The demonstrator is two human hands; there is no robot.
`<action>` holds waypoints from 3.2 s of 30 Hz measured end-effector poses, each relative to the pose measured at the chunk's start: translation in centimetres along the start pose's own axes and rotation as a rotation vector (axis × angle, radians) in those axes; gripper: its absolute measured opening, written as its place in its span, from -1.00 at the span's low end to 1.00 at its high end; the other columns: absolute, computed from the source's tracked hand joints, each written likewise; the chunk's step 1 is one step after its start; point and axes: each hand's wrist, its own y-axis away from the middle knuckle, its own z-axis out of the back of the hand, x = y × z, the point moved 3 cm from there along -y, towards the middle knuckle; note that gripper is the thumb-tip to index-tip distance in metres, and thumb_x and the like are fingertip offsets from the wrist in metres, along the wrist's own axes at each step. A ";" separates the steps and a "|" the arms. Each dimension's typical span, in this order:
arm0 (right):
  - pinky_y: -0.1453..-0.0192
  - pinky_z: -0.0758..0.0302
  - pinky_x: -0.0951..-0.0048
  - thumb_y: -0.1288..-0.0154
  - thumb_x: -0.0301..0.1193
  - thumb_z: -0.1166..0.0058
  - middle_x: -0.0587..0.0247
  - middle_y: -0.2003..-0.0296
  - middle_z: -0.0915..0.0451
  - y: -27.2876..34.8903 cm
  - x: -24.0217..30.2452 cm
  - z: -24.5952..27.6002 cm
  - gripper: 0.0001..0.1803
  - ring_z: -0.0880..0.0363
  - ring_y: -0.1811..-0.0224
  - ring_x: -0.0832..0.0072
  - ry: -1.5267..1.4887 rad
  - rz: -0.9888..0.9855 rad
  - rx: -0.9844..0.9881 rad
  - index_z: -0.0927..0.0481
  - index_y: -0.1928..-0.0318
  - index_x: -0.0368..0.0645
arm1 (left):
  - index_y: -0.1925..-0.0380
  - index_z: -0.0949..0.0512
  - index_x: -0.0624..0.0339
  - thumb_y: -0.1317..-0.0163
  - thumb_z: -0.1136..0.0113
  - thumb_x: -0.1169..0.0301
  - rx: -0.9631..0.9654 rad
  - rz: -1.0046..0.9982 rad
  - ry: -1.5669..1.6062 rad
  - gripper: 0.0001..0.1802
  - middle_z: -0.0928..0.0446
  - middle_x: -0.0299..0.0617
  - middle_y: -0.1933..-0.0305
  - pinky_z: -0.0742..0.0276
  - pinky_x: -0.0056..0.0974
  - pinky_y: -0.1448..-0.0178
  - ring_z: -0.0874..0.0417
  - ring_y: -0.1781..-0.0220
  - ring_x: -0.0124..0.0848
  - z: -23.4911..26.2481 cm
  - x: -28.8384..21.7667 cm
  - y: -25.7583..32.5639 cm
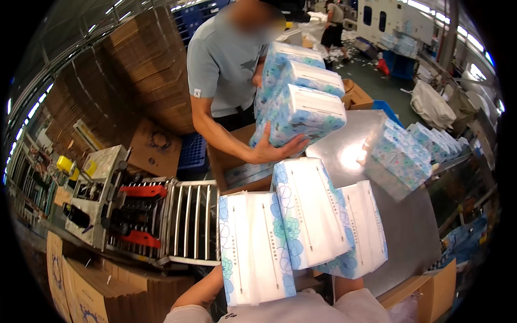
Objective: The person picks up cardboard boxes from a stack, unfolds them, and places stacks of paper products into them before moving the boxes onto a conveyor belt.
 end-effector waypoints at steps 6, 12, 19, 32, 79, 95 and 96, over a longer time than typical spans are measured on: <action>-0.22 -0.23 0.39 -0.43 -0.15 0.36 0.18 -0.10 -0.37 -0.2 -7.8 -2.9 -0.48 -0.34 -0.12 0.37 0.174 -0.144 -0.020 -0.26 -0.21 -0.25 | -0.26 -0.05 0.28 -0.34 0.22 0.12 -0.478 -0.095 0.414 -0.39 -0.10 -0.10 -0.33 0.02 -0.18 -0.37 -0.13 -0.33 -0.30 3.8 -1.4 7.2; -0.02 -0.40 0.34 -0.29 -0.16 0.10 0.09 0.05 -0.49 -1.5 3.0 -10.1 -0.54 -0.48 0.05 0.32 0.899 0.532 0.172 -0.43 -0.05 -0.23 | -0.15 -0.24 0.25 -0.09 -0.13 0.00 -0.407 -0.763 -1.571 -0.27 -0.21 0.08 -0.25 -0.18 -0.08 -0.27 -0.26 -0.27 -0.12 -2.0 -12.5 2.1; 0.25 -0.50 0.20 0.03 0.43 0.28 0.11 0.36 -0.62 -8.3 -1.2 -15.7 -0.23 -0.59 0.27 0.17 1.927 0.546 0.637 -0.64 0.24 0.07 | 0.13 -0.57 -0.13 -0.12 0.19 -0.26 -0.246 -0.030 -1.678 -0.39 -0.59 -0.08 0.20 -0.48 -0.09 0.06 -0.59 0.13 -0.10 1.0 -7.7 -8.1; -0.04 -0.34 0.15 -0.15 -0.26 0.05 -0.14 0.19 -0.51 -4.9 -11.1 -12.6 -0.65 -0.46 0.08 0.02 1.833 1.427 0.323 -0.53 0.21 -0.30 | -0.20 -0.21 0.23 -0.16 0.03 0.07 -0.734 -0.390 -1.482 -0.33 0.11 0.00 -0.41 0.19 0.08 -0.38 0.14 -0.44 -0.09 1.6 7.1 -8.7; -0.16 -0.23 0.35 -0.34 -0.07 0.20 -0.05 0.00 -0.39 7.1 -17.3 3.4 -0.41 -0.35 -0.07 0.20 0.639 0.185 -0.731 -0.23 -0.12 -0.34 | 0.43 -0.40 0.29 -0.16 0.17 0.25 -0.761 -0.135 -1.627 -0.70 -0.46 0.07 0.33 -0.33 0.07 0.17 -0.47 0.23 0.01 13.9 2.2 -1.4; -0.21 -0.17 0.17 -0.21 -0.49 0.09 0.29 0.26 -0.62 13.9 -15.2 -3.0 -0.82 -0.52 0.01 0.37 1.231 0.643 0.035 -0.59 0.44 -0.19 | 0.32 -0.46 0.29 -0.28 0.17 0.15 -0.872 -0.283 -1.252 -0.61 -0.48 0.09 0.33 -0.36 -0.05 0.10 -0.47 0.20 0.01 14.2 3.6 6.3; -0.22 -0.17 0.18 -0.21 -0.49 0.07 0.25 0.29 -0.62 13.6 -15.0 -3.1 -0.84 -0.54 0.04 0.36 1.212 0.667 0.011 -0.58 0.43 -0.20 | 0.32 -0.45 0.28 -0.27 0.15 0.13 -0.867 -0.288 -1.205 -0.60 -0.50 0.09 0.37 -0.39 -0.05 0.15 -0.50 0.24 0.01 13.4 2.9 5.8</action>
